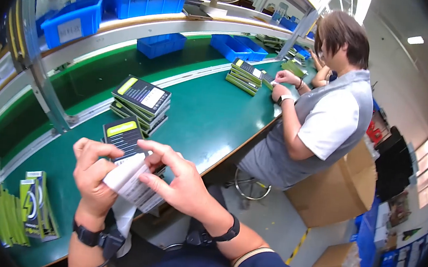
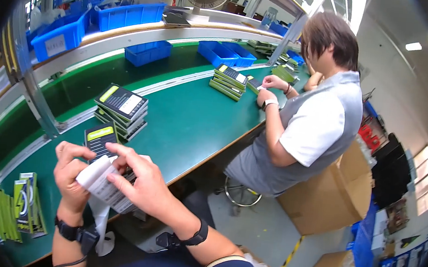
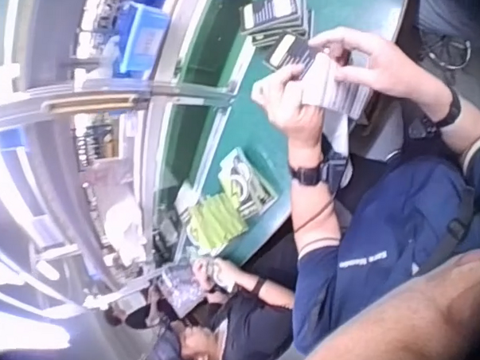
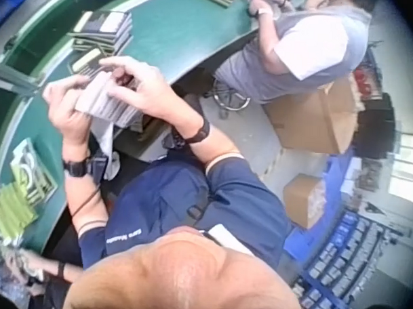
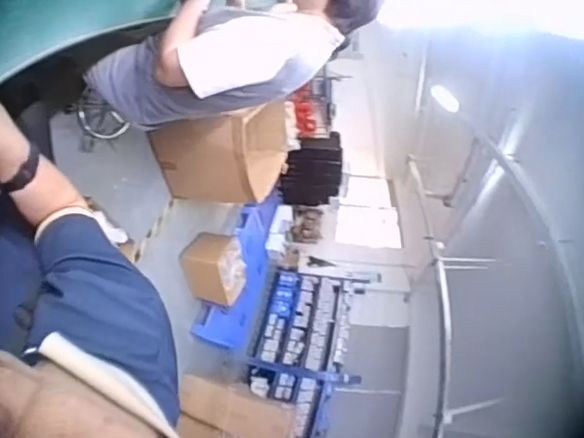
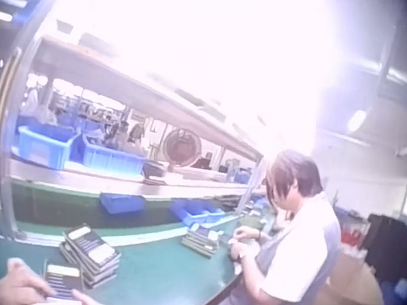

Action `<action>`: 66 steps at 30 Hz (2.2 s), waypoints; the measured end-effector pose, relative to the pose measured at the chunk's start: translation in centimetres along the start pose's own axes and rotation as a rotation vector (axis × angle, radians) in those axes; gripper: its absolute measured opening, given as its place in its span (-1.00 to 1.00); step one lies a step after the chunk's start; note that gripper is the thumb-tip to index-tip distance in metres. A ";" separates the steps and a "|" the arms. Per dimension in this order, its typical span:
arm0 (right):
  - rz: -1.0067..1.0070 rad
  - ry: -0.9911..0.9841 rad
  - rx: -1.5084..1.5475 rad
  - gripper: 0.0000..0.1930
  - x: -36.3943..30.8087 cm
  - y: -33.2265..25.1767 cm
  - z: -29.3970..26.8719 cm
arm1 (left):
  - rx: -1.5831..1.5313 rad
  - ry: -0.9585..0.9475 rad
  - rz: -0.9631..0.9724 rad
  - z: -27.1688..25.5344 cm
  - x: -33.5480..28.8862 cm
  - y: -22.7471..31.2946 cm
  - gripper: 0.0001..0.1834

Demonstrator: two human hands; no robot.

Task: Applying barcode stickers to the back of product packaging boxes on an industrial assembly line.

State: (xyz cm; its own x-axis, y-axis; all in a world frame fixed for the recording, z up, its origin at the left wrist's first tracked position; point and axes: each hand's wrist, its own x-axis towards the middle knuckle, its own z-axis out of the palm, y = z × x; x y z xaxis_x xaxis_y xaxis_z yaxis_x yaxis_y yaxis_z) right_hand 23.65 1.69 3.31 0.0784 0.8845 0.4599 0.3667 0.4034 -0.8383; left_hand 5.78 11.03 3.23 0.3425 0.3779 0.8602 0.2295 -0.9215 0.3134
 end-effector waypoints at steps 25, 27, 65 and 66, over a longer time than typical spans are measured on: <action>-0.097 -0.051 -0.020 -0.65 0.6 -1.8 -1.9 | 0.048 -0.200 0.020 -0.2 0.1 2.3 -0.77; -0.062 -0.037 -0.032 -0.70 0.3 -2.5 -1.9 | 0.035 -0.194 0.012 -0.3 0.0 2.3 -0.77; 0.266 0.239 0.052 -0.93 -1.2 0.8 -1.4 | -0.217 -0.535 -0.102 -1.3 -4.3 3.3 -0.81; 0.242 0.244 0.035 -0.92 -1.2 1.2 -1.3 | -0.213 -0.539 -0.099 -1.4 -4.3 3.4 -0.81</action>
State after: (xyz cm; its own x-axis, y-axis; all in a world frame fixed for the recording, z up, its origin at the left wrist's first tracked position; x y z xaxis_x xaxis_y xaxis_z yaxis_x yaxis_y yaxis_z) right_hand 25.21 0.81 2.12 0.3800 0.8752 0.2994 0.2788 0.2003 -0.9392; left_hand 3.84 6.18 1.12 0.7565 0.4042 0.5141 0.1150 -0.8561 0.5039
